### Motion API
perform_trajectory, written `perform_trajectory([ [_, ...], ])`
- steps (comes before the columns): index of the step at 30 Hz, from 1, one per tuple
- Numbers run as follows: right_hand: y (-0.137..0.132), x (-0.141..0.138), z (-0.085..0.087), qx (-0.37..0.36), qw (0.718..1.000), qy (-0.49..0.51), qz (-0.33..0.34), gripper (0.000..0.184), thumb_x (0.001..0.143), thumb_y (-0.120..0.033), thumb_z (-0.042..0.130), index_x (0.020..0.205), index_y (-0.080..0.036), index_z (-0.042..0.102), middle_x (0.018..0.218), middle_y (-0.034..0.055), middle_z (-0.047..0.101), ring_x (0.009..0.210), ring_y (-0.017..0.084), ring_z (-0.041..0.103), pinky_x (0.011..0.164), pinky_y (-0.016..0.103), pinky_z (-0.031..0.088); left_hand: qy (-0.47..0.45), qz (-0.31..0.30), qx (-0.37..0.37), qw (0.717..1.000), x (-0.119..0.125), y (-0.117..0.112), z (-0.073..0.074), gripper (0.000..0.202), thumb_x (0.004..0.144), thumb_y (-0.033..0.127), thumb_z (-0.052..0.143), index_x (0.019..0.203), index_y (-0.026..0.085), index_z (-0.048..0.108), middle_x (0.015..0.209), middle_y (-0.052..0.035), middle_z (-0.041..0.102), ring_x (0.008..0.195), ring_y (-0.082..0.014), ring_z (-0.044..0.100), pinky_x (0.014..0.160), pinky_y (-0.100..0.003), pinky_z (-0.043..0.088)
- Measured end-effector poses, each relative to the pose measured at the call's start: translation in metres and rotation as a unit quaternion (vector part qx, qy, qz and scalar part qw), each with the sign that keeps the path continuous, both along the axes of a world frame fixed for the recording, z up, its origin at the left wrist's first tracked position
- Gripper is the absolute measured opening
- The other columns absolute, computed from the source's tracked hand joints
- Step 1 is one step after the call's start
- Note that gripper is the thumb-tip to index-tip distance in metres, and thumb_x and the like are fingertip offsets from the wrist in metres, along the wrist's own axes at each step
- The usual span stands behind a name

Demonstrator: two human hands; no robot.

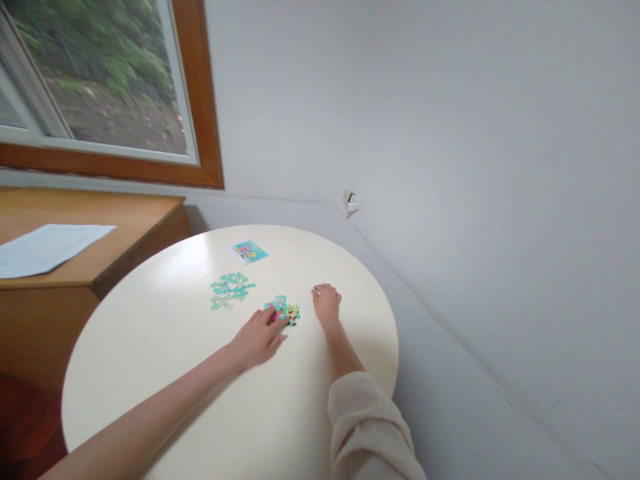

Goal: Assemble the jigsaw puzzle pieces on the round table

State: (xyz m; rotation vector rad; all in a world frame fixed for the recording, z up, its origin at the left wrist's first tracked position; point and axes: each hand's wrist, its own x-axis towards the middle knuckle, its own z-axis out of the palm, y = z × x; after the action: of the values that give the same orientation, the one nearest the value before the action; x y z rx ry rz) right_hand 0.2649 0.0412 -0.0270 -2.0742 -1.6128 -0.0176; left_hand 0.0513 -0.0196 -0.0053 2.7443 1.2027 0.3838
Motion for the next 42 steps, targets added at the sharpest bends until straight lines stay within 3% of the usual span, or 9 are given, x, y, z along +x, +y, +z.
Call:
perform_trajectory([
  [4, 0.002, 0.004, -0.004, 0.017, 0.999, 0.022, -0.022, 0.021, 0.082, -0.027, 0.052, 0.094, -0.02, 0.068, 0.102, 0.0068, 0.064, 0.099, 0.019, 0.056, 0.085, 0.031, 0.04, 0.032, 0.004, -0.014, 0.999, -0.002, -0.003, -0.008, 0.046, 0.088, 0.037, 0.04, 0.131, 0.021, 0.044, 0.135, -0.0187, 0.04, 0.129, -0.0324, 0.032, 0.104, -0.051, 0.026],
  [7, 0.003, 0.005, -0.006, 0.026, 0.998, 0.027, -0.059, 0.031, 0.079, -0.03, 0.055, 0.104, -0.015, 0.065, 0.109, 0.013, 0.061, 0.104, 0.024, 0.054, 0.088, 0.035, 0.04, 0.033, 0.008, -0.017, 0.999, -0.006, -0.006, -0.011, 0.046, 0.089, 0.037, 0.04, 0.133, 0.023, 0.041, 0.141, -0.0167, 0.035, 0.132, -0.031, 0.028, 0.105, -0.05, 0.024],
  [9, 0.004, 0.006, -0.007, 0.023, 0.997, 0.032, -0.069, 0.029, 0.078, -0.032, 0.056, 0.098, -0.013, 0.068, 0.107, 0.0154, 0.061, 0.102, 0.027, 0.055, 0.087, 0.037, 0.041, 0.03, 0.008, -0.014, 0.999, -0.01, -0.009, -0.013, 0.046, 0.089, 0.038, 0.039, 0.133, 0.024, 0.041, 0.143, -0.0153, 0.033, 0.133, -0.03, 0.027, 0.106, -0.05, 0.023],
  [15, 0.005, 0.008, -0.007, 0.019, 0.997, 0.06, -0.052, 0.021, 0.078, -0.027, 0.055, 0.088, -0.019, 0.071, 0.099, 0.0116, 0.064, 0.095, 0.024, 0.059, 0.078, 0.035, 0.044, 0.023, 0.006, -0.015, 1.0, -0.026, -0.026, -0.013, 0.045, 0.09, 0.037, 0.037, 0.133, 0.024, 0.042, 0.142, -0.0145, 0.034, 0.134, -0.0282, 0.024, 0.107, -0.049, 0.023],
  [24, 0.005, 0.018, -0.014, 0.046, 0.985, 0.166, -0.009, 0.015, 0.07, -0.018, 0.059, 0.083, -0.016, 0.065, 0.087, 0.0071, 0.066, 0.084, 0.02, 0.061, 0.081, 0.034, 0.045, 0.03, 0.005, 0.005, 1.0, -0.049, -0.05, -0.018, 0.045, 0.092, 0.038, 0.031, 0.135, 0.026, 0.039, 0.143, -0.0127, 0.034, 0.136, -0.0251, 0.022, 0.108, -0.05, 0.02],
  [33, -0.006, 0.018, -0.021, 0.108, 0.936, 0.331, 0.051, 0.019, 0.068, -0.025, 0.057, 0.082, -0.014, 0.062, 0.078, 0.0079, 0.067, 0.071, 0.018, 0.063, 0.072, 0.034, 0.05, 0.019, 0.009, 0.013, 1.0, -0.049, -0.05, -0.02, 0.046, 0.093, 0.042, 0.026, 0.137, 0.03, 0.034, 0.144, -0.0099, 0.033, 0.136, -0.0245, 0.021, 0.109, -0.051, 0.02],
  [42, -0.028, 0.019, -0.009, 0.065, 0.88, 0.457, 0.113, 0.036, 0.054, -0.041, 0.071, 0.078, -0.015, 0.066, 0.075, 0.0089, 0.069, 0.069, 0.022, 0.067, 0.066, 0.033, 0.05, -0.002, 0.0, 0.029, 1.0, -0.051, -0.047, -0.025, 0.046, 0.093, 0.042, 0.029, 0.136, 0.03, 0.036, 0.142, -0.0101, 0.036, 0.134, -0.0268, 0.026, 0.107, -0.053, 0.024],
])
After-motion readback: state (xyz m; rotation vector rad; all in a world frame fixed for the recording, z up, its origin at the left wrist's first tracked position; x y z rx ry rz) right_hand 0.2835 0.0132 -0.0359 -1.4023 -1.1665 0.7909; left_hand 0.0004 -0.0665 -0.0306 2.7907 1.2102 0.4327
